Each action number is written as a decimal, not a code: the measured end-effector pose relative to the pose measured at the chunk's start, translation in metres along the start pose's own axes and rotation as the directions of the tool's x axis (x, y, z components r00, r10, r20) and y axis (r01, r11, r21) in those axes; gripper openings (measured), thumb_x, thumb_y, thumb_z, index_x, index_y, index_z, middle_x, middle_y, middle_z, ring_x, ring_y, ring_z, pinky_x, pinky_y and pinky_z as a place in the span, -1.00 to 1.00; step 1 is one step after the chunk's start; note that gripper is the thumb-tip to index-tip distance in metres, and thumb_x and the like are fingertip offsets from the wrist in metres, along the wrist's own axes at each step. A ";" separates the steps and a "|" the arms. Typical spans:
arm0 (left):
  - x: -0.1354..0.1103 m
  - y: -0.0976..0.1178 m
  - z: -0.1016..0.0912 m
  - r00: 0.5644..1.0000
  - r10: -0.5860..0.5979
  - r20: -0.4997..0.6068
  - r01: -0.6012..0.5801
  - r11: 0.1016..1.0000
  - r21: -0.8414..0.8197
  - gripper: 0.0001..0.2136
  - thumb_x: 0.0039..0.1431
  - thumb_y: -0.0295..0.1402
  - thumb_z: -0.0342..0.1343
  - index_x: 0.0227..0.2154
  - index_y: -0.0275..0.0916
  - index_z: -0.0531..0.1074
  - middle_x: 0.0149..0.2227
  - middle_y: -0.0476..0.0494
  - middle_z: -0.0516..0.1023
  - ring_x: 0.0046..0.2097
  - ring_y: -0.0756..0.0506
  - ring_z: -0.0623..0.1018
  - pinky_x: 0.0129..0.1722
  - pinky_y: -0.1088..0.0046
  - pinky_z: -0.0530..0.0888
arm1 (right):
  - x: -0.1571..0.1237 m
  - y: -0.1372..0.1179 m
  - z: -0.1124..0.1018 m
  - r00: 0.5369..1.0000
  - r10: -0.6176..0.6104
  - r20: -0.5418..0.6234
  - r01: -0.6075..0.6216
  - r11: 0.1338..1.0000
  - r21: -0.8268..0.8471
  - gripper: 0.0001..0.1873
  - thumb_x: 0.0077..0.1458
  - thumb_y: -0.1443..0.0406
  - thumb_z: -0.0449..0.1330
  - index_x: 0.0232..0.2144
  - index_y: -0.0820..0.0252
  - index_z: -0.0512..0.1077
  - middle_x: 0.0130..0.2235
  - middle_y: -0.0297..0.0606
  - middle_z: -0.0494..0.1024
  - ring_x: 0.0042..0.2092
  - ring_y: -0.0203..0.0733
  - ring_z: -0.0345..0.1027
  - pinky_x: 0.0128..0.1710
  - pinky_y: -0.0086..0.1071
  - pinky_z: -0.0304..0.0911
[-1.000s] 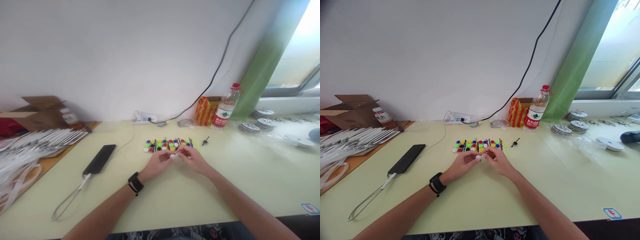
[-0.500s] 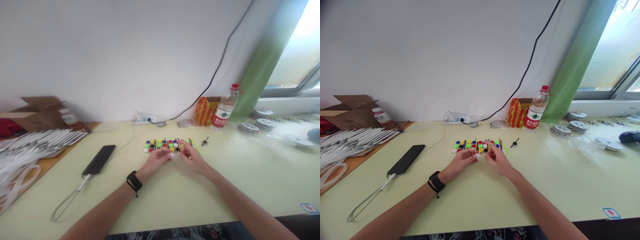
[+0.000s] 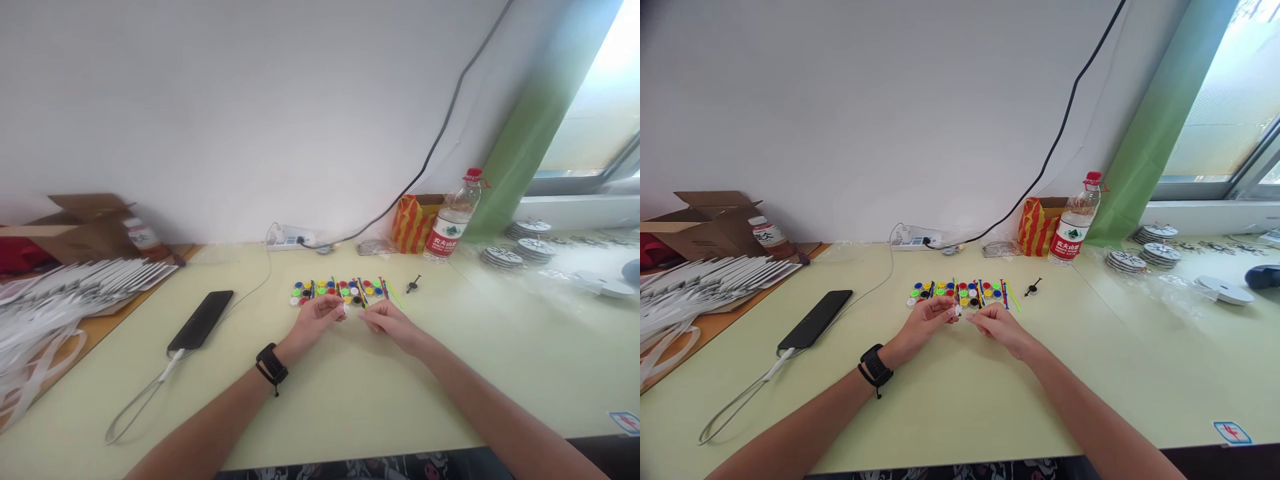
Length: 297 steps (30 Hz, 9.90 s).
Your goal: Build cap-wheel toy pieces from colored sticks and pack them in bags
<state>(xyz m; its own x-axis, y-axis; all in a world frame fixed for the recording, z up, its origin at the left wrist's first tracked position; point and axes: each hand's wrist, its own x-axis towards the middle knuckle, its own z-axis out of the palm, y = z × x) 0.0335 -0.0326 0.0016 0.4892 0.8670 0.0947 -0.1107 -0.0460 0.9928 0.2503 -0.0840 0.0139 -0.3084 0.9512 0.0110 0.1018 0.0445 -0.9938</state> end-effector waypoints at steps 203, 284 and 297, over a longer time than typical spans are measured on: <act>-0.009 0.006 0.007 0.958 -0.149 0.245 0.080 0.959 0.273 -0.70 0.16 -0.11 0.29 -0.17 -0.22 0.60 -0.20 -0.18 0.61 -0.13 -0.11 0.57 -0.06 0.34 0.49 | 0.012 0.030 -0.074 0.809 -0.234 -0.539 -0.106 0.844 -0.525 -0.82 0.00 0.27 0.13 -0.35 0.14 0.52 -0.32 -0.21 0.62 -0.27 -0.10 0.48 -0.24 -0.26 0.36; -0.011 0.003 0.007 0.956 -0.129 0.262 0.045 0.952 0.304 -0.72 0.20 -0.14 0.27 -0.17 -0.23 0.59 -0.20 -0.15 0.59 -0.14 -0.09 0.55 -0.07 0.38 0.47 | 0.007 0.021 -0.066 0.876 -0.116 -0.468 -0.356 0.500 -0.790 -0.83 0.14 0.26 0.11 -0.41 0.06 0.49 -0.44 -0.32 0.56 -0.40 -0.20 0.34 -0.42 -0.42 0.00; -0.021 0.006 0.015 0.961 -0.006 0.278 -0.145 0.841 0.521 -0.58 0.09 -0.14 0.34 -0.02 -0.20 0.55 -0.15 -0.19 0.54 -0.19 -0.10 0.49 -0.19 0.38 0.46 | -0.008 -0.006 -0.036 0.990 0.018 0.141 0.059 0.852 -0.520 -0.79 0.04 0.25 0.13 -0.51 0.15 0.53 -0.51 -0.34 0.45 -0.43 -0.24 0.21 -0.45 -0.41 0.12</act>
<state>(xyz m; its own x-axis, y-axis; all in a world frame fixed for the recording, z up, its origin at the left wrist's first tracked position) 0.0354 -0.0580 0.0068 0.7112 0.6950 0.1053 0.2862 -0.4231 0.8597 0.2866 -0.0809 0.0237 -0.4366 0.8994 -0.0225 0.5609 0.2526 -0.7884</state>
